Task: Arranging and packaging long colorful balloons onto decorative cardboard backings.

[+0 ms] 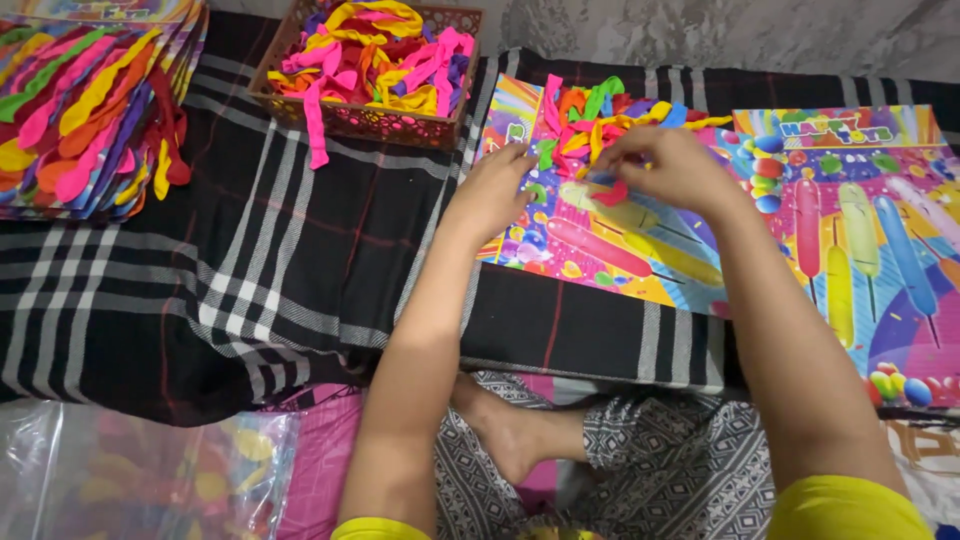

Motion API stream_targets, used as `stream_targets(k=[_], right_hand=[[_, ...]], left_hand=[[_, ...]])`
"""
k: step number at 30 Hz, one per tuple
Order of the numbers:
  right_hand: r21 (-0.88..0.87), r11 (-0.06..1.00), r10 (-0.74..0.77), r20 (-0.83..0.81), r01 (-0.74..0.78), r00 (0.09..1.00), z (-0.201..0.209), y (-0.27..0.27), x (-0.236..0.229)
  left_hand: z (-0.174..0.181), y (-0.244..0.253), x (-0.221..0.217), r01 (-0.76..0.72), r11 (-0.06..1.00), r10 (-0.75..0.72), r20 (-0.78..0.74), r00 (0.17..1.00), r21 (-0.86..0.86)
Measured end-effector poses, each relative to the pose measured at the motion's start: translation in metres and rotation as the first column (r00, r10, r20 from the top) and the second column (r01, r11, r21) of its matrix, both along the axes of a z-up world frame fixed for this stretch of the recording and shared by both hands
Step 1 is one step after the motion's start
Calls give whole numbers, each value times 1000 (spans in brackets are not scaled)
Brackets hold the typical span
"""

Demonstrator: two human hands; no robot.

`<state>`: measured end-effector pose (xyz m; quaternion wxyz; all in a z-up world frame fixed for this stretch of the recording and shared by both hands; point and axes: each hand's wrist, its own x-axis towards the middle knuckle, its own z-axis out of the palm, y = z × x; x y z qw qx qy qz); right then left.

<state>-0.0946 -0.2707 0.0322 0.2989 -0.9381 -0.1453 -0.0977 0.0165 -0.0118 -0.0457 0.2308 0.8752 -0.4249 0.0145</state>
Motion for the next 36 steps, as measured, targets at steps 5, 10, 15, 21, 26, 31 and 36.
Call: stream_targets(k=[5,10,15,21,26,31,36], right_hand=[[-220,975,48,76,-30,996,-33,41,-11],[-408,911,-33,71,59,997,-59,30,-18],[-321,947,-16,31,25,999,-84,9,-4],[-281,959,-45,10,46,999,-76,15,-9],[-291,947,-147,-16,136,989,-63,34,-3],[-295,935,-194,46,198,980,-70,61,30],[-185,943,-251,146,275,957,-90,93,41]], left_hand=[[11,10,-6,3,1000,-7,-160,987,-29],[4,11,-9,14,992,-37,-181,983,-123],[-6,21,-8,105,994,-105,-12,994,-22],[6,68,-28,8,994,-8,3,1000,112],[19,104,-42,29,987,-26,-23,999,157],[8,112,-55,27,995,-33,59,998,99],[-3,103,-60,-28,992,11,143,990,120]])
